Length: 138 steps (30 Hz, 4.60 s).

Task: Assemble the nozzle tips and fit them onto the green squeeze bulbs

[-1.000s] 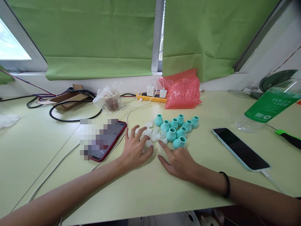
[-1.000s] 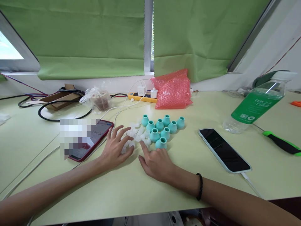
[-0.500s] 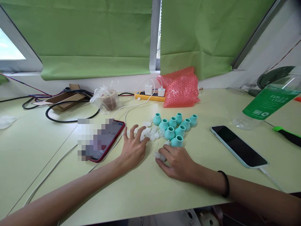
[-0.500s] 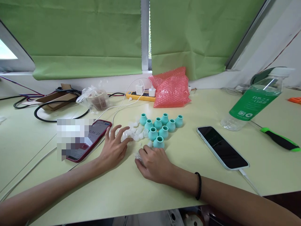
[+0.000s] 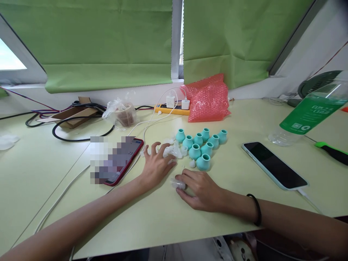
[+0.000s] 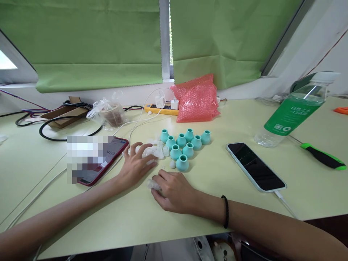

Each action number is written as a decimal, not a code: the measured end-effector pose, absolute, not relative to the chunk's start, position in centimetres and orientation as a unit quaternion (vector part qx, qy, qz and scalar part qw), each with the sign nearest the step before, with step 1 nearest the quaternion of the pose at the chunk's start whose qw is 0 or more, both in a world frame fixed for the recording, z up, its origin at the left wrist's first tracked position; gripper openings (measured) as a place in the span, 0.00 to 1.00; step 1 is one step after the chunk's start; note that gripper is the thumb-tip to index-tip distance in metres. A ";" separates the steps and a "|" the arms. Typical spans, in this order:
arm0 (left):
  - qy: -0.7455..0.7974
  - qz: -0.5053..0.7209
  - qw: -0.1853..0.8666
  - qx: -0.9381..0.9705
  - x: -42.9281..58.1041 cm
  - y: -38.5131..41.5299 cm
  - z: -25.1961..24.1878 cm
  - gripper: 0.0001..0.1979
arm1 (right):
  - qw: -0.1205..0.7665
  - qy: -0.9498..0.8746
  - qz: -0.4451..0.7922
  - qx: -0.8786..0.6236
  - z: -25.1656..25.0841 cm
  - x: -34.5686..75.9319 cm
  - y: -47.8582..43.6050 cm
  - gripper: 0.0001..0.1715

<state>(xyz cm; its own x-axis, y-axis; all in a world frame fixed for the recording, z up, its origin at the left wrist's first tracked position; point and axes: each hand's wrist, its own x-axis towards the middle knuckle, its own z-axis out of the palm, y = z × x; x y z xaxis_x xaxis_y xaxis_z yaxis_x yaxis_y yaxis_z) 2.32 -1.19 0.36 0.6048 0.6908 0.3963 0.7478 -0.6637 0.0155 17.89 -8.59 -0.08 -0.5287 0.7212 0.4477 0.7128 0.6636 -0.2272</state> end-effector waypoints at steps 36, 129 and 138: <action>-0.256 -0.327 -0.031 -0.909 1.2 -4.0 0.5 0.10 | 0.340 -0.804 0.143 -0.466 -0.3 18.5 -7.9 0.14; -0.160 -0.391 -0.090 -0.902 0.4 -3.4 0.7 0.15 | 0.440 -0.799 0.164 -0.376 -0.3 18.2 -8.1 0.08; -0.162 -0.417 -0.140 -0.884 0.3 -3.7 1.2 0.20 | 0.471 -0.803 0.122 -0.345 -0.5 18.4 -7.9 0.09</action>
